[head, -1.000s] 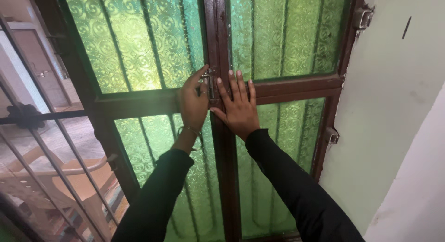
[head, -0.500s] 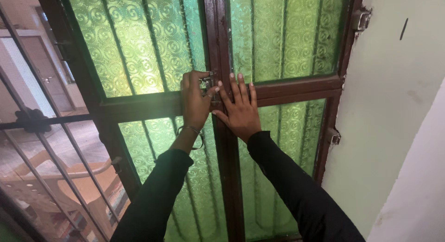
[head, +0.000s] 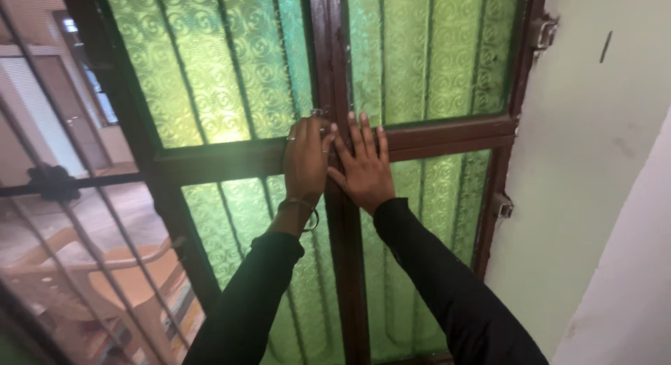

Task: The person opens and closes a green-patterned window with a metal latch, then opens and closes multiple cabinet doors and drawers in a bedroom. The actions are repeated several times without placing or removing items.

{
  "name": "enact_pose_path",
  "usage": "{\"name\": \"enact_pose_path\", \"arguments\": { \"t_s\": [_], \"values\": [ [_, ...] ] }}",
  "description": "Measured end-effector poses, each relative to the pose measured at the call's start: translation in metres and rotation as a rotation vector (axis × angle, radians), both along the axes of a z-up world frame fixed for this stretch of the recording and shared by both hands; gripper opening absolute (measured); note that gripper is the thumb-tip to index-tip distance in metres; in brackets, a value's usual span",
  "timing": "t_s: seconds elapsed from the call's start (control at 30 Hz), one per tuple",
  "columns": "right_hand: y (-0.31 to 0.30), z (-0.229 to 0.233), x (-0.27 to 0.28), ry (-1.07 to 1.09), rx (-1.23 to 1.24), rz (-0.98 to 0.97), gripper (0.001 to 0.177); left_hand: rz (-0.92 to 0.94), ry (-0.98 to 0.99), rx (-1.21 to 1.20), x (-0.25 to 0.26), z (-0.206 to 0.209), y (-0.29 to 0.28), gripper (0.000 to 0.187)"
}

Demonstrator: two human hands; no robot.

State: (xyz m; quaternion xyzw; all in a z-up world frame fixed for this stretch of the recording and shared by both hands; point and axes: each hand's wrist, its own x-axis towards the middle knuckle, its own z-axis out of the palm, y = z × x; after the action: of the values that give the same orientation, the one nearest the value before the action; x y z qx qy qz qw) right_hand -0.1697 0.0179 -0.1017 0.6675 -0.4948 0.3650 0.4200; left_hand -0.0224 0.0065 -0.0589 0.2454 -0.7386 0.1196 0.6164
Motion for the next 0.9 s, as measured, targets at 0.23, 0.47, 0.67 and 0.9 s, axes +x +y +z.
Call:
{"name": "enact_pose_path", "arguments": {
  "t_s": [0.23,0.47,0.67,0.9],
  "values": [
    [0.008,-0.003,0.018,-0.087,0.036,-0.039,0.083,-0.175,-0.228,0.089,0.046,-0.007,0.022,0.077],
    [0.029,-0.056,0.049,-0.307,0.066,0.214,0.087,-0.037,-0.459,0.400,0.154,-0.106,0.037,0.095],
    [0.039,-0.156,0.113,-0.175,0.194,0.386,0.071,0.261,-0.634,0.593,0.250,-0.223,0.041,0.097],
    [0.056,-0.243,0.185,-0.002,0.589,0.497,0.065,0.418,-0.615,1.034,0.302,-0.327,0.075,0.111]
  ]
}}
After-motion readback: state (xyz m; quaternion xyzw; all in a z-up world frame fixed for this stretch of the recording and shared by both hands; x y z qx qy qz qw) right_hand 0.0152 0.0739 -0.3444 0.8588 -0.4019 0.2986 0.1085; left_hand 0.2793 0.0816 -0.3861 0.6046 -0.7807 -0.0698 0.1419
